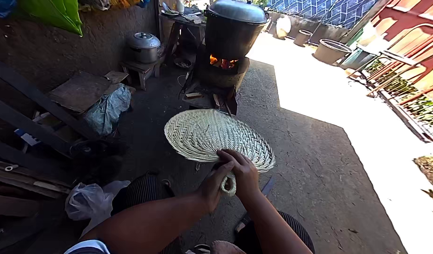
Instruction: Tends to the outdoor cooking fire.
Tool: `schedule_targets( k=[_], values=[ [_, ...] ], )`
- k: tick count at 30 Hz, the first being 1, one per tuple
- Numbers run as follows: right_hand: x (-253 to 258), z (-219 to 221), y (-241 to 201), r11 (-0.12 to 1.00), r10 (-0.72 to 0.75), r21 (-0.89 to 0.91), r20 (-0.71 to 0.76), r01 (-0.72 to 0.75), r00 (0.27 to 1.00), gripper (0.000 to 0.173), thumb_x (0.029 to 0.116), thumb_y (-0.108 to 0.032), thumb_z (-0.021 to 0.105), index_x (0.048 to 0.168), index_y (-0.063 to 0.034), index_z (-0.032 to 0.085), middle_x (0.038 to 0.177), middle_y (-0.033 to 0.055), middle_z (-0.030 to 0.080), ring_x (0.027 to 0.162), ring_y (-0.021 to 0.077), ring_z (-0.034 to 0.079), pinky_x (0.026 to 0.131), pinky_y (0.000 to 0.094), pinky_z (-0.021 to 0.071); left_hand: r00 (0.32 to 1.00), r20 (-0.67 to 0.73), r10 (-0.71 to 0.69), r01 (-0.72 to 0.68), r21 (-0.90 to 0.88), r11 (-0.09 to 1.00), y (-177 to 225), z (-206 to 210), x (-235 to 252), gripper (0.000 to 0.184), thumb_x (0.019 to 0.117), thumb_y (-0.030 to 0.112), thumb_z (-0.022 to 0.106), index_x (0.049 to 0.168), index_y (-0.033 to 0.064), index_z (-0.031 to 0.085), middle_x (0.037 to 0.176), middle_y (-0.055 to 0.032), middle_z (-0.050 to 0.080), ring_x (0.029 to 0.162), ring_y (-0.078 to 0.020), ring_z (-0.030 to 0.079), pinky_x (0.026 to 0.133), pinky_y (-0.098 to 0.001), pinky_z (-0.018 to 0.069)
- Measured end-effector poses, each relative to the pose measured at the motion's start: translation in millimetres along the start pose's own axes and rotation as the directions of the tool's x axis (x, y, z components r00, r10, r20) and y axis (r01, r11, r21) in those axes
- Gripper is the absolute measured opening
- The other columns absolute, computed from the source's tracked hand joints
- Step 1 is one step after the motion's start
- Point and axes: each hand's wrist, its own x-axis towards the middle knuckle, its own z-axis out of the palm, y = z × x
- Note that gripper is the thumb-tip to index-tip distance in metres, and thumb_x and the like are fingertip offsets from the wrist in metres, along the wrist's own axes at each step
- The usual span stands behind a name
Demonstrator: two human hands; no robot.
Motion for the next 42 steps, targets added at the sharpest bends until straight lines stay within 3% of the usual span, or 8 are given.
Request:
schedule_targets(
  k=[11, 14, 19, 23, 28, 31, 36, 42],
  values=[
    [-1.5, -1.8, 0.9, 0.996, 0.013, 0.090, 0.059, -0.018, 0.998, 0.025, 0.0939, -0.009, 0.061, 0.112, -0.0100, 0.079, 0.113, 0.0103, 0.076, 0.103, 0.0293, 0.074, 0.087, 0.0445, 0.0602, 0.997, -0.051, 0.056, -0.050, 0.109, 0.993, -6.2, 1.0, -1.1, 0.051, 0.1044, 0.028, 0.052, 0.146, 0.0030, 0.037, 0.126, -0.0105, 0.057, 0.111, -0.0114, 0.059, 0.095, -0.0265, 0.0499],
    [-0.5, -6.5, 3.3, 0.991, 0.042, 0.114, 0.218, -0.068, 0.975, 0.027, 0.0891, -0.004, 0.065, 0.113, -0.0085, 0.078, 0.112, 0.0139, 0.076, 0.102, 0.0348, 0.074, 0.085, 0.0529, 0.0592, 0.994, -0.097, -0.054, 0.056, 0.020, 0.998, -5.4, 1.2, 4.0, 0.041, 0.1063, 0.028, 0.052, 0.139, 0.0045, 0.045, 0.119, -0.0116, 0.061, 0.107, -0.0183, 0.063, 0.093, -0.0346, 0.0536],
    [0.5, -0.6, 0.7, 0.998, -0.004, 0.057, -0.028, 0.006, 1.000, 0.025, 0.0962, -0.010, 0.058, 0.109, -0.0105, 0.079, 0.110, 0.0099, 0.077, 0.102, 0.0275, 0.074, 0.088, 0.0414, 0.0597, 0.997, 0.003, 0.083, -0.082, 0.124, 0.989, -2.3, 0.9, -2.4, 0.058, 0.1002, 0.026, 0.057, 0.148, 0.0035, 0.032, 0.126, -0.0092, 0.056, 0.110, -0.0094, 0.059, 0.094, -0.0238, 0.0500],
    [1.8, -6.8, 1.5, 0.997, 0.030, 0.072, 0.148, -0.041, 0.989, 0.025, 0.0906, -0.007, 0.063, 0.110, -0.0089, 0.079, 0.110, 0.0128, 0.076, 0.100, 0.0331, 0.075, 0.083, 0.0505, 0.0600, 0.999, -0.037, -0.016, 0.018, 0.048, 0.999, -4.3, -1.1, 3.3, 0.047, 0.1056, 0.027, 0.052, 0.144, 0.0037, 0.039, 0.122, -0.0121, 0.059, 0.108, -0.0170, 0.061, 0.094, -0.0327, 0.0524],
    [0.5, 0.7, 1.1, 0.998, 0.008, 0.060, 0.018, -0.009, 1.000, 0.025, 0.0952, -0.009, 0.059, 0.111, -0.0108, 0.079, 0.112, 0.0099, 0.077, 0.104, 0.0284, 0.074, 0.088, 0.0432, 0.0599, 0.996, -0.006, 0.091, -0.090, 0.131, 0.987, -4.1, -1.2, -0.5, 0.054, 0.1019, 0.026, 0.055, 0.147, 0.0032, 0.034, 0.126, -0.0096, 0.056, 0.111, -0.0098, 0.059, 0.094, -0.0242, 0.0501],
    [1.0, -4.7, 2.5, 0.992, 0.063, 0.092, 0.222, -0.085, 0.973, 0.028, 0.0897, -0.004, 0.065, 0.114, -0.0084, 0.077, 0.113, 0.0156, 0.075, 0.101, 0.0365, 0.074, 0.083, 0.0551, 0.0589, 0.997, -0.068, -0.032, 0.035, 0.036, 0.999, -4.3, -1.4, 7.1, 0.039, 0.1070, 0.027, 0.049, 0.138, 0.0039, 0.045, 0.116, -0.0107, 0.061, 0.104, -0.0168, 0.063, 0.091, -0.0328, 0.0533],
    [0.0, 0.5, 4.8, 0.997, -0.018, 0.069, -0.017, 0.019, 1.000, 0.025, 0.0960, -0.010, 0.059, 0.111, -0.0104, 0.079, 0.113, 0.0099, 0.076, 0.106, 0.0282, 0.074, 0.090, 0.0429, 0.0595, 0.989, -0.018, 0.146, -0.141, 0.158, 0.977, -6.1, 1.8, 0.1, 0.052, 0.1003, 0.024, 0.057, 0.143, 0.0007, 0.037, 0.123, -0.0095, 0.057, 0.109, -0.0086, 0.060, 0.093, -0.0232, 0.0508],
    [-1.4, -2.5, 6.0, 0.995, 0.036, 0.085, 0.140, -0.048, 0.989, 0.026, 0.0901, -0.006, 0.064, 0.112, -0.0082, 0.078, 0.112, 0.0134, 0.076, 0.103, 0.0338, 0.074, 0.084, 0.0513, 0.0598, 0.998, -0.064, 0.023, -0.016, 0.102, 0.995, -6.0, 0.3, 5.4, 0.044, 0.1053, 0.026, 0.052, 0.142, 0.0030, 0.042, 0.119, -0.0110, 0.059, 0.106, -0.0150, 0.061, 0.092, -0.0304, 0.0524]
  ],
)
